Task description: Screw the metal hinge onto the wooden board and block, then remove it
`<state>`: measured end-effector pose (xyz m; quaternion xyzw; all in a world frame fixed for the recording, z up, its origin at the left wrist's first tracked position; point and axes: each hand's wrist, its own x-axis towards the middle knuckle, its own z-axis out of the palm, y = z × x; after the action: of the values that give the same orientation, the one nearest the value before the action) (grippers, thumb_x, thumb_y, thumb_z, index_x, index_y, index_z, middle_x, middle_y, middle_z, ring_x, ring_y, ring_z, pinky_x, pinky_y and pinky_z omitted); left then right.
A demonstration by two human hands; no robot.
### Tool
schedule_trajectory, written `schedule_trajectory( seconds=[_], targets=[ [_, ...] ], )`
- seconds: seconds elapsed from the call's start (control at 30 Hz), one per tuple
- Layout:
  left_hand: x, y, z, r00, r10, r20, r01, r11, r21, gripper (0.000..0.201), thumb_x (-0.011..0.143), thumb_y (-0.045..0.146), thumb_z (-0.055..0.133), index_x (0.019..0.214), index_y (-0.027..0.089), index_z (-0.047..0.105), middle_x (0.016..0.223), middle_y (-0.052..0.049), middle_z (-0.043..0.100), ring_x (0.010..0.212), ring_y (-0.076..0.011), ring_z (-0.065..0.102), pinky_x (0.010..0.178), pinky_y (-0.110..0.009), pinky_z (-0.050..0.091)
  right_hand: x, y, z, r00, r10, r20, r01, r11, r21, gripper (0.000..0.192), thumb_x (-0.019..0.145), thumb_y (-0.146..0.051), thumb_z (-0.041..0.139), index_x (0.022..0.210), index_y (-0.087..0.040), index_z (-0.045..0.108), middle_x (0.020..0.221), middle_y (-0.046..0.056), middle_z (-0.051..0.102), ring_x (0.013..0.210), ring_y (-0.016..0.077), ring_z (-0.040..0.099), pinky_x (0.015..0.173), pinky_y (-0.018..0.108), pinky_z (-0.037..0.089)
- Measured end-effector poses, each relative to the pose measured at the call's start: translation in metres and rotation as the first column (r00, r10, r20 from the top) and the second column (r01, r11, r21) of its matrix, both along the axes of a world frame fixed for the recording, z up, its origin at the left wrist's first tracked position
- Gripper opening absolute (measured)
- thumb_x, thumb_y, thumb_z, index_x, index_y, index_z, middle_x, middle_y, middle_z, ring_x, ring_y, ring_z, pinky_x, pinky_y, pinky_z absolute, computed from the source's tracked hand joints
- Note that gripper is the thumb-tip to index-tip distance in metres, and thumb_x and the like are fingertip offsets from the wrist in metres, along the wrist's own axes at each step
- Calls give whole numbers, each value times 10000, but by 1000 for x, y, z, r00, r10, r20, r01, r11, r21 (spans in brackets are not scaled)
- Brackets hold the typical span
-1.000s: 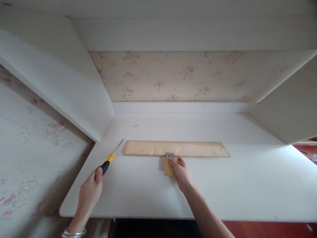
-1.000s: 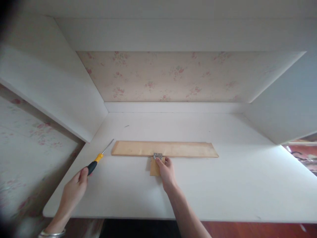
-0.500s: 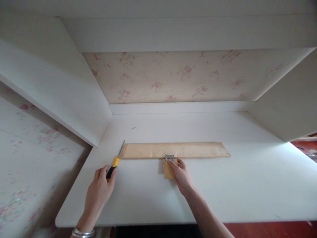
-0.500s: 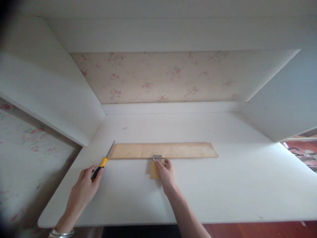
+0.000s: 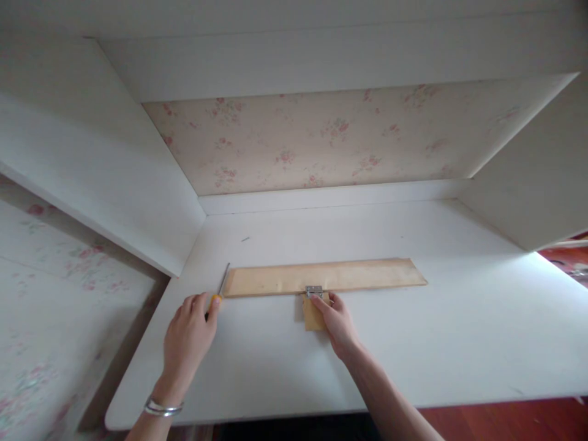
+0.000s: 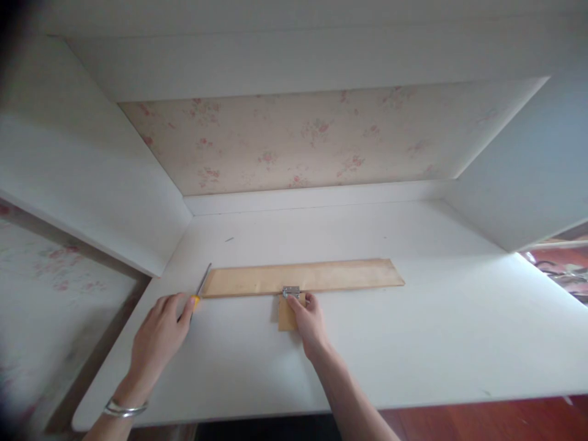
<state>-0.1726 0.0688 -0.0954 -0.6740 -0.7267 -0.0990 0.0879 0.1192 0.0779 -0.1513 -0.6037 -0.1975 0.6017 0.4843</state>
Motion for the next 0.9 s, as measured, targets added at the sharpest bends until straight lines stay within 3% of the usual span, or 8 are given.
schedule_trajectory(
  seconds=[0.07, 0.1, 0.2, 0.33, 0.47, 0.6, 0.73, 0.9],
  targets=[
    [17, 5, 12, 969, -235, 75, 232, 972, 39, 287, 934, 334, 370, 1038, 162, 575, 1045, -94, 591, 964, -216, 563, 876, -333, 418, 0, 0, 0, 1000, 2, -3, -2, 1000, -1, 476, 640, -435, 717, 1015, -187, 560, 927, 69, 687, 839, 229, 655, 660, 293, 516],
    [29, 9, 18, 923, -364, 125, 363, 931, 34, 251, 934, 289, 379, 1030, 172, 581, 1045, -81, 592, 981, -195, 555, 904, -317, 408, 0, 0, 0, 1000, 2, -4, -2, 1000, 0, 475, 639, -435, 718, 1013, -189, 562, 930, 67, 687, 842, 228, 655, 661, 292, 516],
    [72, 23, 32, 722, -652, 231, 681, 729, -69, 242, 923, 190, 397, 1069, 222, 586, 1039, -50, 588, 957, -163, 552, 870, -291, 435, -1, 0, 1, 1000, -8, -9, 8, 1000, 3, 476, 627, -431, 726, 1004, -189, 565, 932, 66, 687, 848, 226, 653, 669, 290, 514],
    [120, 47, 41, 573, -786, 233, 818, 566, -100, 288, 898, 127, 425, 1130, 224, 565, 1062, -46, 575, 963, -165, 539, 870, -301, 438, -2, 0, 4, 1000, -15, 5, 15, 1000, 8, 462, 624, -418, 723, 986, -183, 558, 879, 55, 688, 804, 213, 653, 669, 289, 508],
    [141, 68, 40, 441, -883, 160, 895, 419, -154, 294, 856, 80, 466, 1076, 229, 592, 1062, -35, 570, 990, -170, 520, 887, -314, 420, -2, 1, 7, 999, -38, -17, 39, 998, 45, 417, 628, -389, 716, 945, -181, 544, 893, 50, 683, 805, 200, 650, 676, 270, 500],
    [146, 78, 40, 403, -908, 113, 903, 373, -214, 225, 833, 55, 476, 924, 202, 621, 941, -35, 588, 935, -170, 527, 833, -302, 422, -1, 1, 4, 999, -40, -28, 42, 997, 70, 399, 646, -378, 708, 947, -182, 535, 927, 54, 679, 829, 198, 647, 690, 265, 497],
    [147, 81, 41, 383, -918, 105, 909, 354, -222, 240, 820, 40, 484, 940, 202, 615, 933, -32, 592, 929, -174, 531, 809, -297, 416, 0, 1, -2, 1000, -25, 9, 24, 998, 66, 393, 658, -391, 701, 947, -180, 539, 894, 54, 681, 819, 201, 647, 684, 269, 498],
    [148, 85, 37, 394, -914, 94, 900, 363, -239, 187, 831, 65, 500, 892, 200, 614, 878, -22, 589, 883, -166, 541, 771, -284, 421, 0, 1, -5, 1000, -24, 7, 23, 997, 74, 404, 663, -395, 699, 958, -173, 533, 899, 61, 679, 796, 197, 646, 661, 264, 499]
  ],
)
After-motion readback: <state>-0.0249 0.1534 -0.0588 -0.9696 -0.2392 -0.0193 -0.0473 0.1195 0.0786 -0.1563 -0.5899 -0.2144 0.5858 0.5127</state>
